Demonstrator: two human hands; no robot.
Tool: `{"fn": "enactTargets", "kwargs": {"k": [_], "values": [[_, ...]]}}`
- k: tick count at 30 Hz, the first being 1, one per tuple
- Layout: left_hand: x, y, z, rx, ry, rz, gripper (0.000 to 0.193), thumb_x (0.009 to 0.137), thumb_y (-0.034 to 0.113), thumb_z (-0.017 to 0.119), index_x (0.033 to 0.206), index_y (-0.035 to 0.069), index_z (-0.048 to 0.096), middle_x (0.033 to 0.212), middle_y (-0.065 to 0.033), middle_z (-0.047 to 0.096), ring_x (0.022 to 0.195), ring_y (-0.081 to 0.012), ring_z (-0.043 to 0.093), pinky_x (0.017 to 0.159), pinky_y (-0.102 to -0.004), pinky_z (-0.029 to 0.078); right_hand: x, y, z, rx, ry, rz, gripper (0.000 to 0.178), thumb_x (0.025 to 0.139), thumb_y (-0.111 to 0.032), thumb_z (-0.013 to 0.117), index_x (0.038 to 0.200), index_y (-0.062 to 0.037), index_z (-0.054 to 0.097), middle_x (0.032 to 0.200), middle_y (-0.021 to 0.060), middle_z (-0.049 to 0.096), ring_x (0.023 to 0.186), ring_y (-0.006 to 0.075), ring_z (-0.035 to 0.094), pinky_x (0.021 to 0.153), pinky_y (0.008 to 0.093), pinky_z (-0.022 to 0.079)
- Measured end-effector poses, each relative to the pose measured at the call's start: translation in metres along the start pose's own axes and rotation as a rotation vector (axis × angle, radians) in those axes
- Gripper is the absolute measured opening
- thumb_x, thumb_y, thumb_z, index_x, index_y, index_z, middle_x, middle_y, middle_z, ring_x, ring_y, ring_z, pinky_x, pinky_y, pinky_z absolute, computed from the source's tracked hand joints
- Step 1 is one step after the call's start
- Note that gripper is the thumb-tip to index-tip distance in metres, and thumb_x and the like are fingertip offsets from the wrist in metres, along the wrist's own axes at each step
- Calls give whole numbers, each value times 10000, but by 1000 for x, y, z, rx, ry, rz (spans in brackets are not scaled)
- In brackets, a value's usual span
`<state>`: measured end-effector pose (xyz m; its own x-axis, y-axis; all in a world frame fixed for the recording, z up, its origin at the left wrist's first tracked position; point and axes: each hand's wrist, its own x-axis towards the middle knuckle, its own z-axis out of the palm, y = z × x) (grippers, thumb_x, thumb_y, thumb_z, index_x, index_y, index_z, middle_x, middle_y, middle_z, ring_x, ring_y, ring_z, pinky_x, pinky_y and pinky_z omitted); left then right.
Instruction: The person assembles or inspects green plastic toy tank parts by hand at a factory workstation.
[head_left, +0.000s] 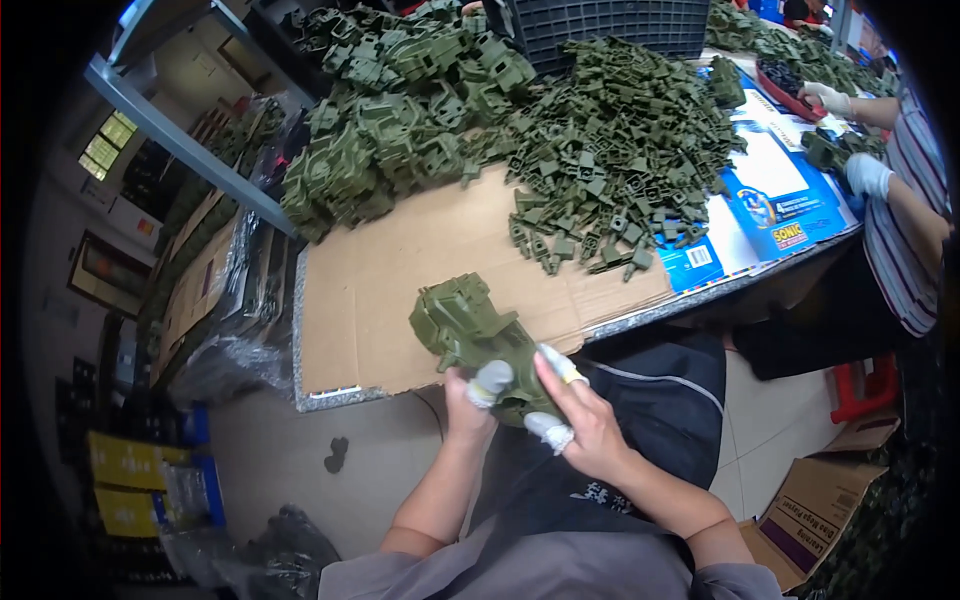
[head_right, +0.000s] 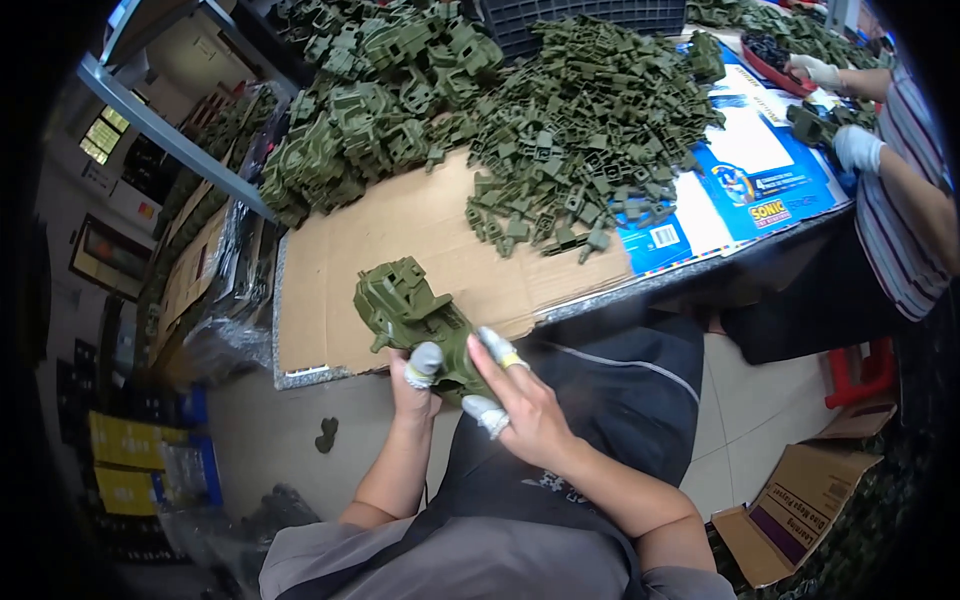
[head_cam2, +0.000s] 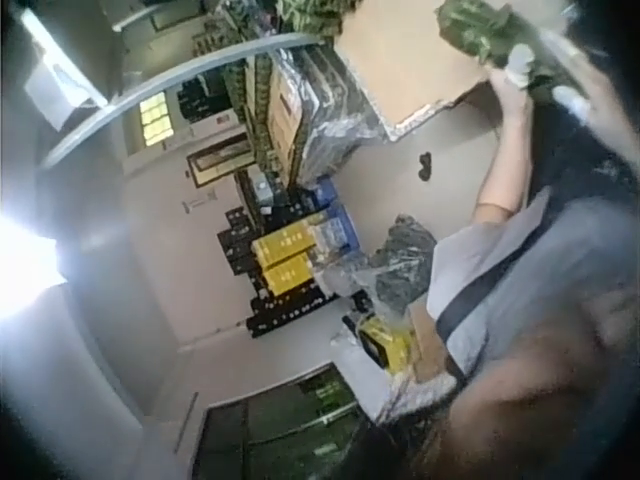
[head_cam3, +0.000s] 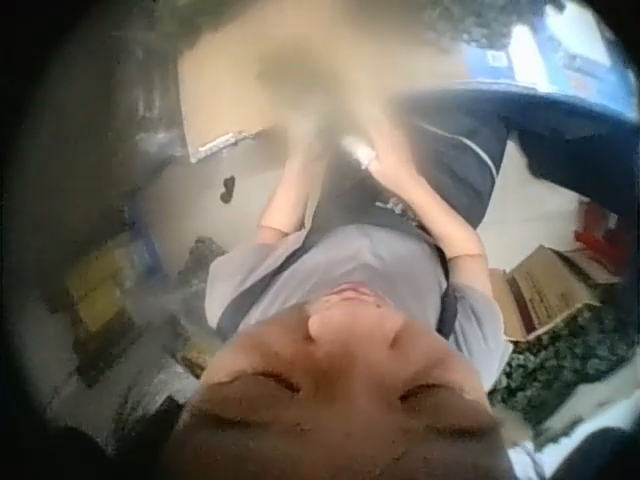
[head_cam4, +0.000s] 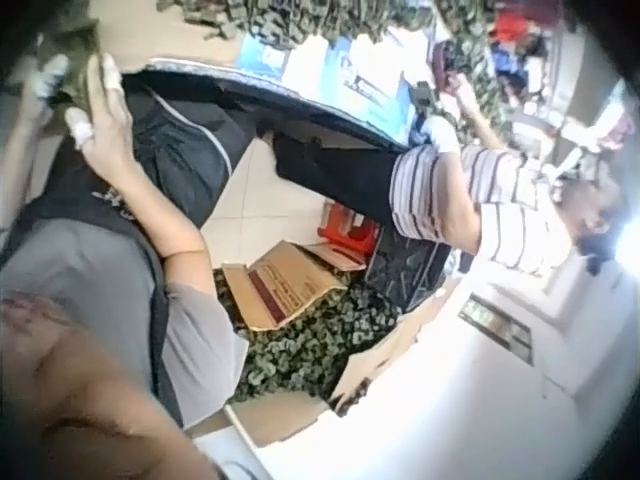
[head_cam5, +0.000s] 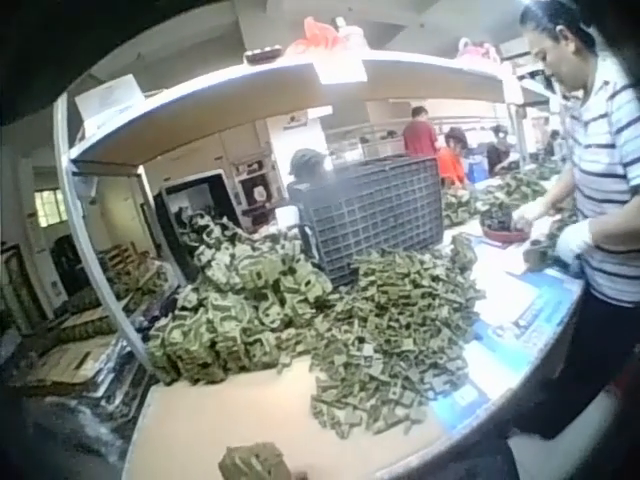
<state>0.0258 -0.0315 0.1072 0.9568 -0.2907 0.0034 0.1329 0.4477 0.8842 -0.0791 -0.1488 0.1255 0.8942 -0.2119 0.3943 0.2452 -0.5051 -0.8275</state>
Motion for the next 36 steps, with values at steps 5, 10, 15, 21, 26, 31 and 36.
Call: {"fn": "enactTargets", "kwargs": {"k": [5, 10, 15, 21, 26, 31, 36], "values": [[-1, -3, -17, -279, -84, -75, 368, 876, 169, 523, 1211, 45, 432, 1109, -83, 537, 958, -190, 568, 833, -335, 482, -3, 23, -4, 253, -151, -14, 604, 831, -138, 588, 1366, -72, 315, 1383, 181, 325, 1266, 287, 352, 1005, 340, 310], [-8, -18, -28, -43, -80, -98, 583, 827, 451, 526, 1236, 52, 413, 1085, -143, 554, 997, -268, 557, 882, -380, 462, -19, 33, 2, 1186, -144, 582, 646, 839, -150, 579, 1384, -36, 251, 1312, 99, 416, 1174, 175, 432, 969, 297, 347], [-15, 39, -21, 292, 98, 764, 833, 698, 342, 730, 1362, 94, 293, 1278, -143, 416, 1221, -282, 367, 1025, -436, 285, -35, 44, -26, 562, -265, 385, 632, 769, -100, 662, 1330, -89, 372, 1190, 119, 533, 1064, 237, 542, 872, 330, 433], [-48, 35, 2, 1536, -1102, 180, 718, 744, 249, 631, 1344, 30, 305, 1093, -178, 539, 1060, -320, 505, 1014, -497, 248, -60, 41, -32, 115, -514, 330, 653, 640, 41, 543, 1277, -38, 420, 1099, 225, 539, 1008, 384, 528, 838, 416, 437], [-61, -5, -28, 1308, -1175, -187, 645, 680, 40, 561, 1295, 24, 368, 978, -172, 565, 974, -312, 531, 991, -467, 315, -89, 41, -21, -214, -494, 99, 647, 650, 52, 520, 1283, 18, 396, 941, 207, 540, 931, 352, 529, 833, 376, 437], [-57, -10, -28, 1279, -1155, -184, 642, 655, 7, 545, 1276, 28, 384, 955, -171, 567, 969, -327, 523, 937, -446, 358, -88, 54, -20, 40, -653, 347, 650, 647, 36, 507, 1287, 26, 393, 916, 199, 517, 900, 344, 524, 828, 385, 421], [-60, -16, -36, 1201, -1128, -139, 626, 632, 2, 559, 1240, 48, 420, 957, -167, 557, 971, -340, 509, 894, -426, 361, -91, 54, -14, 134, -613, 421, 647, 608, 53, 475, 1254, 13, 449, 962, 218, 549, 962, 363, 530, 839, 394, 423]]}}
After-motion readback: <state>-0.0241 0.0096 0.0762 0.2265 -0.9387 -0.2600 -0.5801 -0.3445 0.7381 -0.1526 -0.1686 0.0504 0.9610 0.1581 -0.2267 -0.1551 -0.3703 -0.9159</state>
